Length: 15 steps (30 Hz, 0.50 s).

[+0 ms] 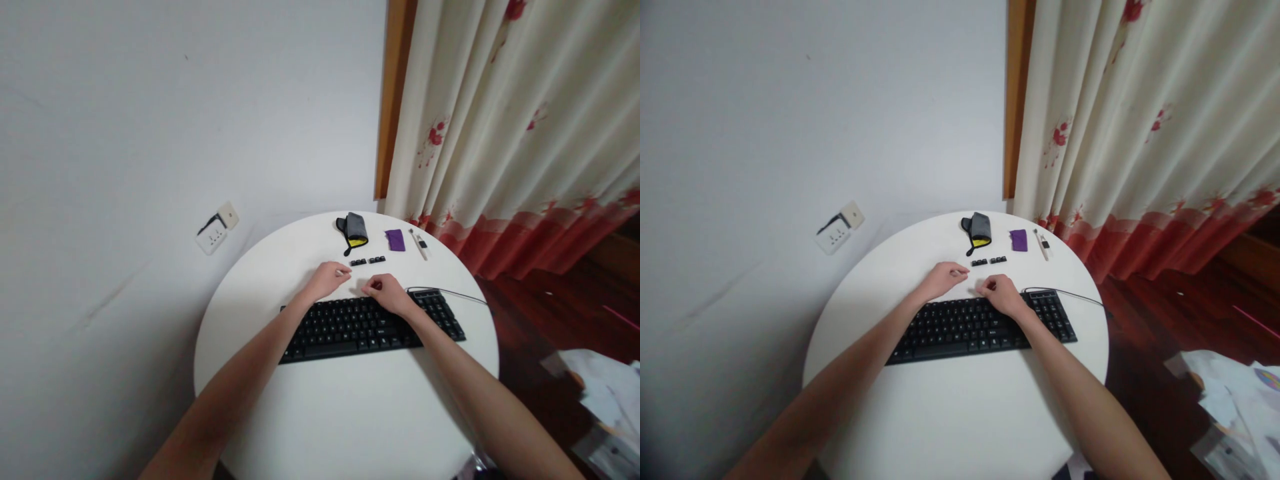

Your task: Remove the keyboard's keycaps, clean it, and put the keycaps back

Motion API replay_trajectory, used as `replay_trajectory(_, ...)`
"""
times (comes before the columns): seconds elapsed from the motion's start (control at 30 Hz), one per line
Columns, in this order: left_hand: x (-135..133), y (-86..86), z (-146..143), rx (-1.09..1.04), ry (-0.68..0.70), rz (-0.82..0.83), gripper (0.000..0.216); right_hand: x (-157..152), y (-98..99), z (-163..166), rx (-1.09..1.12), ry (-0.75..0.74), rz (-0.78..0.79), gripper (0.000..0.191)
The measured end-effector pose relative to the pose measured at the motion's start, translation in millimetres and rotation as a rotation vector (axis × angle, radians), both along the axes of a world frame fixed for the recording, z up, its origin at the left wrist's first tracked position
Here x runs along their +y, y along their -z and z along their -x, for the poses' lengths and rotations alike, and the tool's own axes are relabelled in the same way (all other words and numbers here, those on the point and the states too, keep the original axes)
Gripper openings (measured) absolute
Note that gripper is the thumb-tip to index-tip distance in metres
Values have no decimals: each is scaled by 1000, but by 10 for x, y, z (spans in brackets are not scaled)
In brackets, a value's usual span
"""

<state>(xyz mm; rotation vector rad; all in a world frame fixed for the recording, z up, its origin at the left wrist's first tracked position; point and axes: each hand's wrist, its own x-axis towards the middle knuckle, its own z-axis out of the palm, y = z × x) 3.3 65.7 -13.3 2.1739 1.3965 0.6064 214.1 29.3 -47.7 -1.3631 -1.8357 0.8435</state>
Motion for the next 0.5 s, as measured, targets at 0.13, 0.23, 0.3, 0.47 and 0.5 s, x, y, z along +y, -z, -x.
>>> replay_trajectory(0.13,420,59,-252,81,-108,-78,37,92,-35,-137,37,176,-68,33)
replay_trajectory(0.23,567,124,-389,132,-120,-84,37,167,-53,-275,39,256,-95,33)
replay_trajectory(0.3,595,154,-435,154,-122,-85,26,191,-68,-340,45,288,-111,32)
replay_trajectory(0.47,477,100,-450,163,-87,-77,13,174,-125,-341,74,254,-153,19)
replay_trajectory(0.5,416,70,-451,159,-71,-75,13,164,-135,-321,85,220,-165,16)
